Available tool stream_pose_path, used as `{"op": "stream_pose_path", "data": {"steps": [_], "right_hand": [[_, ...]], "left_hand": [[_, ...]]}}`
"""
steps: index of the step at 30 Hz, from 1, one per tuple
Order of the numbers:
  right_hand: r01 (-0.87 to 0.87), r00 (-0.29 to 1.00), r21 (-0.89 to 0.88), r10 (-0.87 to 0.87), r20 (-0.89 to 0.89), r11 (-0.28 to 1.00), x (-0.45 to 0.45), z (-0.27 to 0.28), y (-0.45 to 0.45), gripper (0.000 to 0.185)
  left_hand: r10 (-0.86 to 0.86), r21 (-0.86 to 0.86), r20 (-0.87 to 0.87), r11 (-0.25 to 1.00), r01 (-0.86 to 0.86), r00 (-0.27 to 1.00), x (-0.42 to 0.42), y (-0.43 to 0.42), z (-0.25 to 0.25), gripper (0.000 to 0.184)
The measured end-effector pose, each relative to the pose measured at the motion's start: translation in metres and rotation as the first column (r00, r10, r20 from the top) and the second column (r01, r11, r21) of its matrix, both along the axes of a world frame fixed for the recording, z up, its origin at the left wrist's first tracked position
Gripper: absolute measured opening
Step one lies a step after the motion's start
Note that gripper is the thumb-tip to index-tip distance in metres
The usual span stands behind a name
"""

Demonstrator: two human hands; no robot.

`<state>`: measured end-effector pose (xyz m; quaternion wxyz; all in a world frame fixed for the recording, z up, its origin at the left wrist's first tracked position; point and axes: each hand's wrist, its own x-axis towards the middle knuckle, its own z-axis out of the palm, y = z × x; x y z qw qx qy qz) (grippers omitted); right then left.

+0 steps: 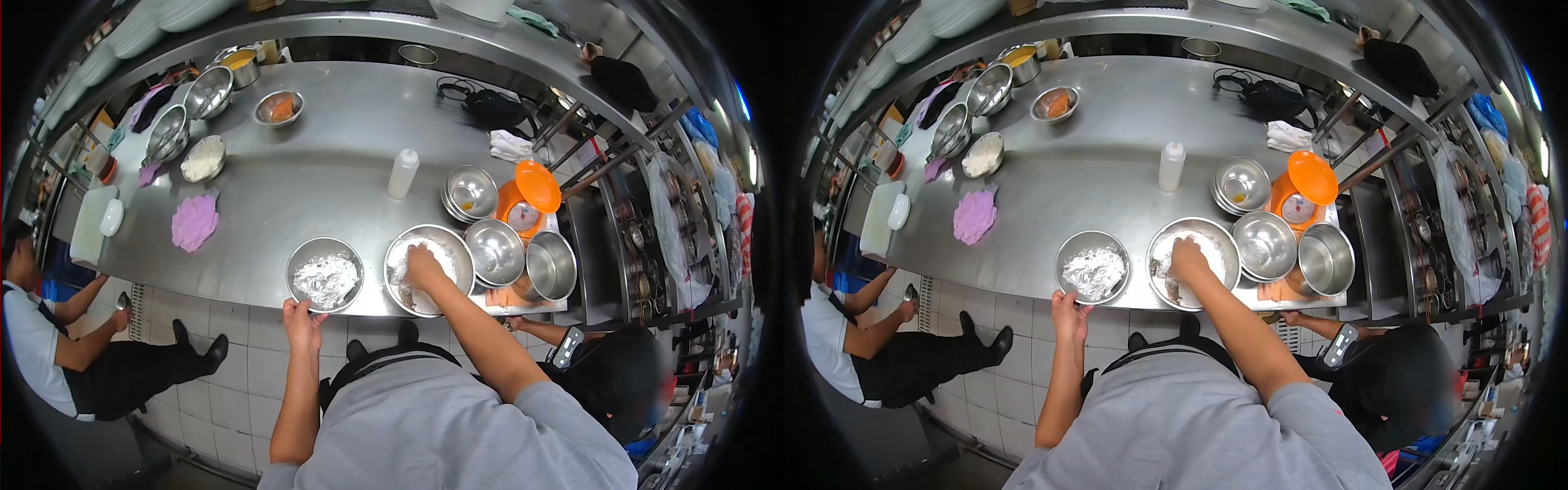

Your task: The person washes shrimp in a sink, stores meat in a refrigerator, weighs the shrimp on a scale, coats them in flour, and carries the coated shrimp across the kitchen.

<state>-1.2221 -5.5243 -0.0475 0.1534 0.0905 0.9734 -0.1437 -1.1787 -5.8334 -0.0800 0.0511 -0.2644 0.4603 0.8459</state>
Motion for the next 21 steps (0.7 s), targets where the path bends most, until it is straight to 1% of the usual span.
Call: {"op": "stream_pose_path", "data": {"steps": [1,3,4,5,7,8,9,11,15,17,21], "right_hand": [[0.005,1.000,0.002,-0.005,-0.006,1.000,-0.002,-0.003,0.003,0.054],[-0.054,0.995,-0.088,0.061,0.078,0.995,-0.005,-0.010,0.005,0.067],[-0.067,0.984,-0.095,0.082,0.161,0.993,-0.010,-0.012,0.010,0.063],[-0.072,0.984,-0.092,0.086,0.159,0.993,-0.011,-0.021,0.016,0.063],[-0.079,0.988,-0.036,0.073,-0.136,0.996,0.000,-0.041,0.023,0.048],[-0.117,0.956,0.027,0.120,-0.266,0.993,0.010,-0.031,0.020,0.042],[-0.120,0.957,0.027,0.123,-0.263,0.992,0.013,-0.020,0.017,0.042],[-0.043,0.997,0.045,0.046,-0.058,0.998,0.013,0.005,0.010,0.040],[-0.048,0.995,0.057,0.052,-0.084,0.997,0.010,-0.004,0.008,0.035],[-0.138,0.988,0.073,0.142,-0.061,0.988,0.010,-0.003,0.005,0.033],[-0.130,0.990,0.045,0.132,-0.044,0.991,0.011,0.000,0.008,0.029]], "left_hand": [[0.003,0.010,-0.008,1.000,-0.002,1.000,-0.001,0.000,0.001,0.017],[0.000,0.011,-0.010,1.000,0.000,1.000,0.000,0.000,0.003,0.017],[0.003,0.013,-0.007,1.000,-0.003,1.000,0.000,0.000,0.004,0.017],[0.007,0.016,-0.010,1.000,-0.007,1.000,-0.001,-0.001,0.003,0.017],[0.009,0.023,-0.006,1.000,-0.009,1.000,0.000,-0.002,0.000,0.018],[0.013,0.023,-0.002,1.000,-0.013,1.000,0.000,-0.002,0.000,0.018],[0.013,0.018,-0.003,1.000,-0.013,1.000,-0.001,-0.002,0.001,0.018],[0.012,0.013,-0.006,1.000,-0.012,1.000,-0.002,-0.001,0.002,0.018],[0.015,0.031,-0.024,0.999,-0.014,1.000,-0.005,0.002,0.004,0.018],[0.011,0.029,-0.024,1.000,-0.010,1.000,-0.005,-0.001,0.001,0.018],[0.011,0.017,-0.014,1.000,-0.011,1.000,-0.006,-0.001,0.001,0.018]]}}
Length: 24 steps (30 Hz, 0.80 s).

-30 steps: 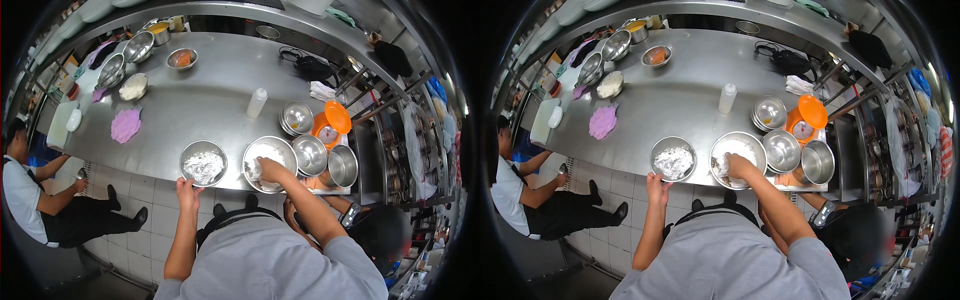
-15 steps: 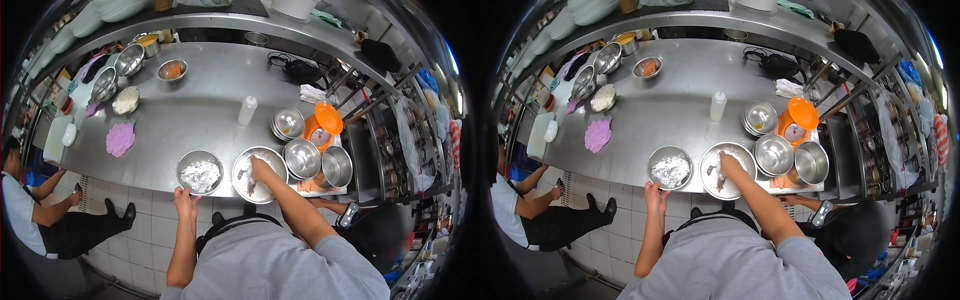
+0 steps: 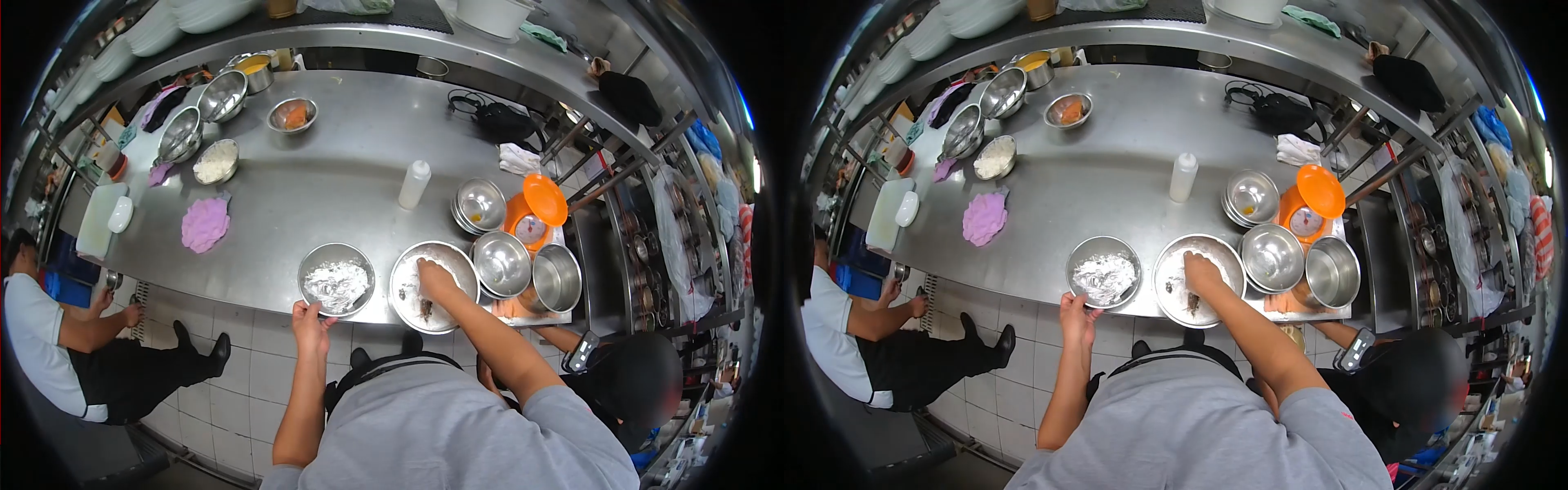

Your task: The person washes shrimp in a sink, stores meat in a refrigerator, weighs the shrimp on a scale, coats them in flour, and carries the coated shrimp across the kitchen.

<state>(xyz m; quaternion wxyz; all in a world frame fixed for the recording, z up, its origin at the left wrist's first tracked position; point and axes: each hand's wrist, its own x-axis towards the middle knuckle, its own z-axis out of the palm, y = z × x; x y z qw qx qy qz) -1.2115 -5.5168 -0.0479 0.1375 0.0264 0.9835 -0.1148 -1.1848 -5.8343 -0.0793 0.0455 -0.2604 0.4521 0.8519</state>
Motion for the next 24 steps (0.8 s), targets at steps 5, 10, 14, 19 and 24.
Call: {"op": "stream_pose_path", "data": {"steps": [5,10,14,19,24], "right_hand": [[-0.052,0.999,0.046,0.052,0.005,0.998,-0.003,0.000,-0.006,0.032],[-0.251,0.968,0.071,0.251,0.018,0.965,0.005,0.000,-0.004,0.042],[-0.468,0.884,0.107,0.463,0.065,0.877,0.012,0.010,-0.002,0.044],[-0.575,0.817,-0.070,0.576,-0.014,0.815,0.002,0.027,0.003,0.045],[-0.523,0.850,-0.080,0.526,0.024,0.849,-0.007,-0.004,0.024,0.044]], "left_hand": [[0.008,-0.002,-0.004,1.000,-0.008,1.000,0.000,-0.002,0.000,0.019],[0.006,0.013,-0.022,1.000,-0.005,1.000,0.002,-0.004,-0.003,0.019],[0.012,-0.004,-0.018,1.000,-0.012,1.000,0.004,-0.004,-0.001,0.019],[0.012,-0.005,-0.021,1.000,-0.013,1.000,0.005,-0.004,-0.004,0.019],[0.033,-0.017,-0.018,0.999,-0.033,0.999,0.005,-0.003,-0.004,0.017]]}}
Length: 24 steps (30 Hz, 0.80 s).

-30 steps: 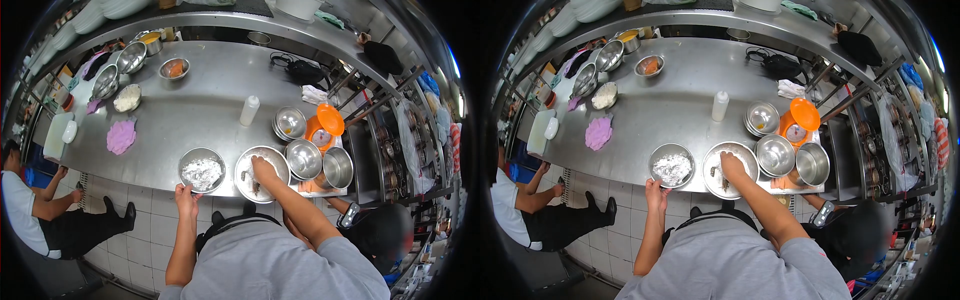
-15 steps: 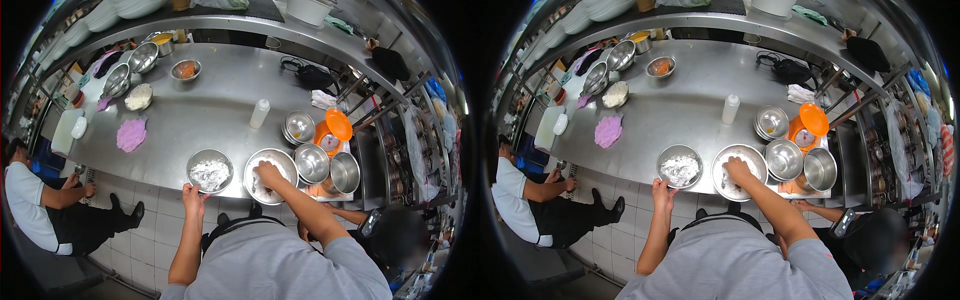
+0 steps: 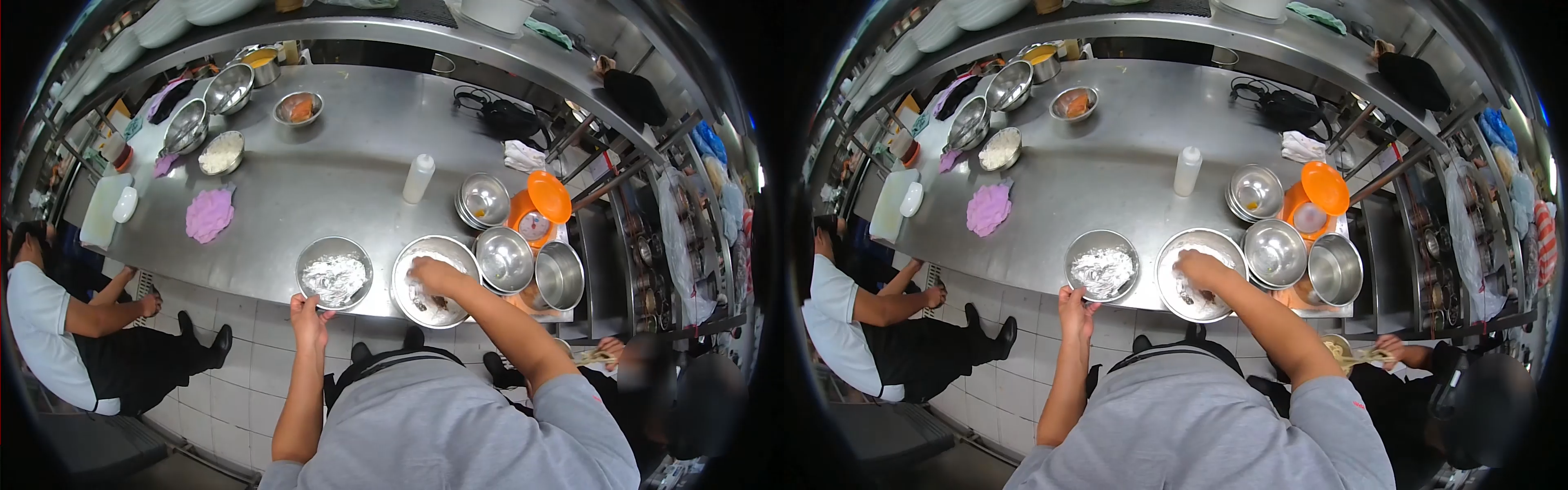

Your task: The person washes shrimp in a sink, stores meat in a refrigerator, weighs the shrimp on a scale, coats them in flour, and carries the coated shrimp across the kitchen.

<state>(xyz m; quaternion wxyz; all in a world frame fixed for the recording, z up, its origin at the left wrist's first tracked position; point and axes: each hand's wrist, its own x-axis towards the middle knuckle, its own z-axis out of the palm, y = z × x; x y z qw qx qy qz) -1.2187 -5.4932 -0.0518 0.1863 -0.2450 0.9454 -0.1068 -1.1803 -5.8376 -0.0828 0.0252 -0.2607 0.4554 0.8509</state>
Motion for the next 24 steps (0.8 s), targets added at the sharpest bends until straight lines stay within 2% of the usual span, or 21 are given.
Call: {"op": "stream_pose_path", "data": {"steps": [1,3,4,6,7,8,10,12,14,16,18,21,22,24], "right_hand": [[-0.004,1.000,0.003,0.004,0.005,1.000,0.002,0.001,0.001,0.044],[0.221,0.972,-0.008,-0.221,-0.078,0.975,0.006,0.002,0.002,0.048],[0.218,0.973,-0.006,-0.218,-0.072,0.976,0.009,0.009,0.000,0.048],[0.240,0.969,0.158,-0.247,0.027,0.958,0.016,0.025,-0.007,0.052],[0.208,0.978,0.145,-0.211,0.003,0.967,0.013,0.020,-0.006,0.063],[0.205,0.978,0.149,-0.208,0.005,0.967,0.008,0.018,-0.003,0.063],[0.398,0.916,0.034,-0.399,0.032,0.917,0.001,0.015,0.001,0.063],[0.374,0.927,-0.007,-0.374,-0.021,0.927,0.000,0.041,0.003,0.063],[0.361,0.932,0.066,-0.359,-0.037,0.930,0.003,0.071,0.002,0.062],[0.327,0.943,0.073,-0.321,-0.085,0.942,0.008,0.070,0.002,0.060],[0.218,0.943,0.043,-0.200,-0.265,0.975,0.021,0.054,-0.004,0.057],[0.148,0.989,0.124,-0.147,-0.018,0.981,0.040,0.025,-0.020,0.052],[0.141,0.990,0.123,-0.139,-0.023,0.982,0.041,0.027,-0.023,0.052],[0.264,0.962,0.114,-0.270,0.038,0.958,0.042,0.029,-0.027,0.050]], "left_hand": [[0.022,-0.007,0.000,1.000,-0.022,1.000,0.001,0.000,0.000,0.015],[0.024,-0.004,-0.001,1.000,-0.024,1.000,0.002,0.000,-0.002,0.015],[0.023,-0.002,-0.007,1.000,-0.023,1.000,0.003,0.000,-0.002,0.016],[0.016,-0.003,0.015,1.000,-0.016,1.000,0.003,0.000,-0.002,0.016],[0.012,-0.003,0.024,1.000,-0.012,1.000,0.003,0.001,0.000,0.017],[0.014,0.000,0.027,1.000,-0.014,1.000,0.002,0.002,0.003,0.017],[-0.003,-0.006,0.012,1.000,0.003,1.000,0.005,0.001,0.008,0.017],[0.003,-0.004,0.013,1.000,-0.003,1.000,0.004,0.001,0.009,0.017],[0.001,0.000,0.016,1.000,-0.001,1.000,0.004,0.004,0.008,0.017],[-0.002,-0.013,0.021,1.000,0.002,1.000,0.004,0.004,0.008,0.017],[-0.002,-0.010,0.018,1.000,0.002,1.000,0.004,0.005,0.009,0.017],[-0.003,0.005,0.011,1.000,0.003,1.000,0.005,0.007,0.016,0.017],[-0.002,0.019,0.008,1.000,0.002,1.000,0.004,0.008,0.022,0.017],[0.005,0.043,-0.013,0.999,-0.004,1.000,0.005,0.009,0.031,0.017]]}}
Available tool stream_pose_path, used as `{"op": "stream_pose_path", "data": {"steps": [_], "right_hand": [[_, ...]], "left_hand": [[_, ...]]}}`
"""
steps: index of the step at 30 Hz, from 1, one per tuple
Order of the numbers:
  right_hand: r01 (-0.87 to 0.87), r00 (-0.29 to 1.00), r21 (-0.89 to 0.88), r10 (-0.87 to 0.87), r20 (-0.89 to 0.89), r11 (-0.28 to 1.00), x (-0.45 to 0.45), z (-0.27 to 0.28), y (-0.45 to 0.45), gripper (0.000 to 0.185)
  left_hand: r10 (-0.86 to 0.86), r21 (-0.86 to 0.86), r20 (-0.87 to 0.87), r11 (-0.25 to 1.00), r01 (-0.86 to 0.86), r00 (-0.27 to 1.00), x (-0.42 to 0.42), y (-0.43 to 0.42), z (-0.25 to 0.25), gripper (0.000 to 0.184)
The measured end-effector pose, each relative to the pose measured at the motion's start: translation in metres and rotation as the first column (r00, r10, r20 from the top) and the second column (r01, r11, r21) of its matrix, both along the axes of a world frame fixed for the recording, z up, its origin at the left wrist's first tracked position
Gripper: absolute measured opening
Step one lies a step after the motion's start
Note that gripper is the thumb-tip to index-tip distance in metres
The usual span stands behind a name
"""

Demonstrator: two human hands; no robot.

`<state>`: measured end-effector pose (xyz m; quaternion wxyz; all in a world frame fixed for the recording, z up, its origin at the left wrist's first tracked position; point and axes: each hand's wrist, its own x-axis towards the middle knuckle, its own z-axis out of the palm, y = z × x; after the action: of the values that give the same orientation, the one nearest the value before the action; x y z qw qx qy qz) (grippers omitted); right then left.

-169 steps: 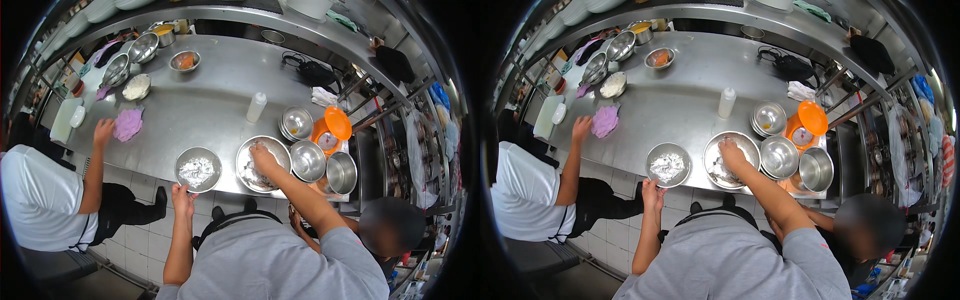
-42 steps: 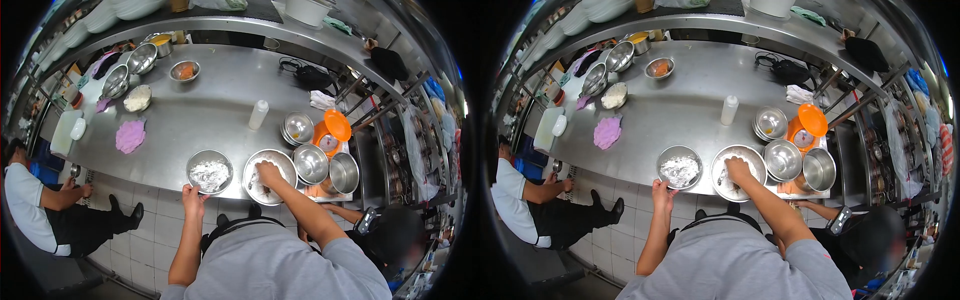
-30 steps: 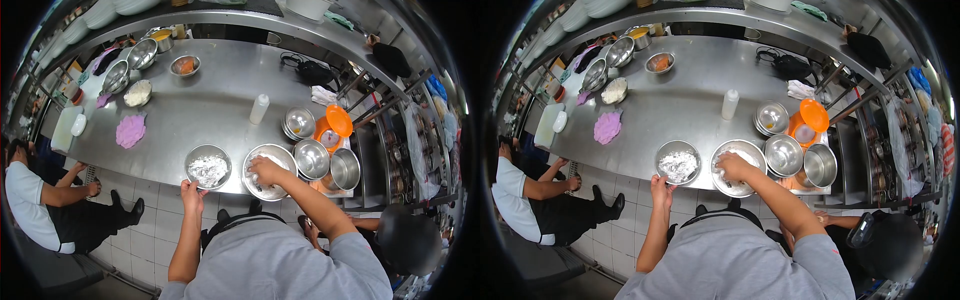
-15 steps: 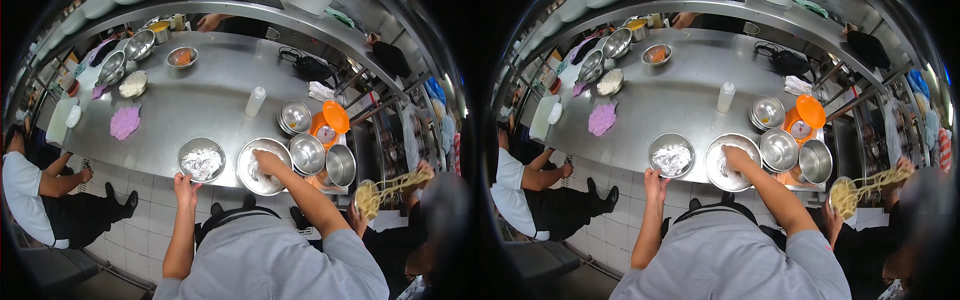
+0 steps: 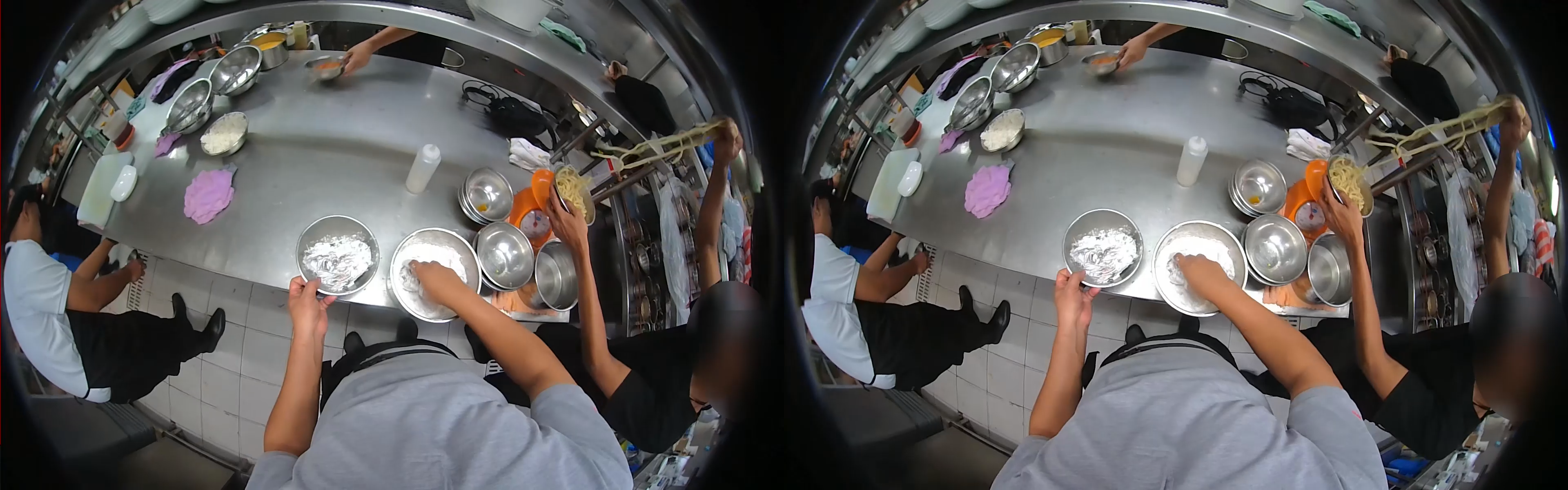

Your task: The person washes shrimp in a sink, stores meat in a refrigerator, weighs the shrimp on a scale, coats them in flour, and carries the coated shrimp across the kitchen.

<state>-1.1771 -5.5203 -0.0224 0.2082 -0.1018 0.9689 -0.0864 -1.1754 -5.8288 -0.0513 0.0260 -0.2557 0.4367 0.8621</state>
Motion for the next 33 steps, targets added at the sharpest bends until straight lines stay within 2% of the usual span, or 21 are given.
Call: {"op": "stream_pose_path", "data": {"steps": [1,2,4,5,6,8,9,11,12,14,15,17,21,23,26,28,30,31,33], "right_hand": [[0.002,1.000,-0.083,-0.004,-0.026,0.997,-0.002,-0.002,0.007,0.058],[-0.003,1.000,-0.084,0.000,-0.029,0.996,-0.001,-0.003,0.013,0.058],[0.007,0.988,-0.274,-0.049,-0.144,0.962,-0.001,-0.003,0.023,0.067],[0.011,0.998,-0.247,-0.025,-0.056,0.969,-0.004,-0.002,0.026,0.072],[0.010,0.998,-0.248,-0.025,-0.056,0.969,-0.006,-0.002,0.025,0.072],[-0.085,0.995,-0.125,0.091,0.045,0.988,-0.007,-0.003,0.022,0.072],[-0.083,0.995,-0.125,0.089,0.045,0.989,-0.006,-0.004,0.019,0.072],[-0.190,0.982,-0.067,0.191,0.001,0.979,-0.006,-0.007,0.007,0.069],[-0.191,0.981,-0.070,0.192,0.001,0.979,-0.007,-0.007,0.003,0.069],[0.013,0.999,-0.011,-0.012,0.039,1.000,-0.007,0.010,-0.011,0.070],[0.012,0.999,-0.011,-0.012,0.038,1.000,-0.005,0.010,-0.015,0.070],[0.006,1.000,0.044,-0.006,-0.008,0.999,0.000,0.005,-0.022,0.057],[-0.023,0.998,0.025,0.022,0.055,0.999,-0.011,0.000,-0.023,0.064],[0.062,0.989,-0.026,-0.058,0.132,0.998,-0.023,-0.002,-0.015,0.061],[-0.025,0.998,-0.007,0.025,0.050,1.000,-0.015,-0.012,-0.013,0.058],[-0.010,0.999,-0.021,0.011,0.044,1.000,-0.013,-0.010,-0.012,0.058],[-0.025,0.993,-0.028,0.021,-0.117,0.999,-0.011,-0.002,-0.014,0.060],[-0.024,0.993,-0.028,0.021,-0.117,0.999,-0.011,-0.001,-0.017,0.060],[-0.093,0.996,0.009,0.093,-0.003,0.996,-0.008,-0.001,-0.026,0.061]], "left_hand": [[-0.008,0.024,-0.018,1.000,0.008,1.000,0.001,-0.001,0.002,0.017],[-0.004,0.023,-0.021,1.000,0.004,1.000,0.001,-0.002,0.003,0.017],[-0.011,0.023,-0.039,1.000,0.012,0.999,-0.001,0.000,0.006,0.018],[-0.009,0.024,-0.041,1.000,0.010,0.999,-0.001,0.000,0.006,0.018],[-0.009,0.027,-0.046,1.000,0.010,0.999,0.000,0.000,0.007,0.018],[-0.013,0.030,-0.051,0.999,0.015,0.999,0.000,-0.001,0.008,0.018],[-0.019,0.024,-0.048,1.000,0.020,0.999,0.000,0.000,0.008,0.018],[-0.024,0.015,-0.042,1.000,0.025,0.999,0.000,-0.003,0.004,0.018],[-0.039,0.014,-0.038,0.999,0.040,0.999,0.000,-0.004,0.002,0.018],[-0.054,0.014,-0.034,0.998,0.055,0.998,0.002,-0.005,0.001,0.018],[-0.051,0.011,-0.028,0.999,0.051,0.998,0.003,-0.005,0.001,0.018],[-0.045,0.009,-0.025,0.999,0.046,0.999,0.004,-0.005,0.001,0.018],[-0.022,0.003,-0.022,1.000,0.022,1.000,0.008,-0.006,0.001,0.017],[-0.008,0.013,-0.029,1.000,0.008,1.000,0.011,-0.007,0.000,0.017],[0.009,0.009,-0.025,1.000,-0.009,1.000,0.011,-0.006,0.000,0.016],[0.013,0.004,-0.010,1.000,-0.013,1.000,0.011,-0.006,0.000,0.016],[0.015,0.012,-0.014,1.000,-0.015,1.000,0.011,-0.006,-0.001,0.016],[0.013,0.018,-0.018,1.000,-0.012,1.000,0.011,-0.007,-0.002,0.017],[0.001,0.015,-0.012,1.000,-0.001,1.000,0.010,-0.008,-0.003,0.017]]}}
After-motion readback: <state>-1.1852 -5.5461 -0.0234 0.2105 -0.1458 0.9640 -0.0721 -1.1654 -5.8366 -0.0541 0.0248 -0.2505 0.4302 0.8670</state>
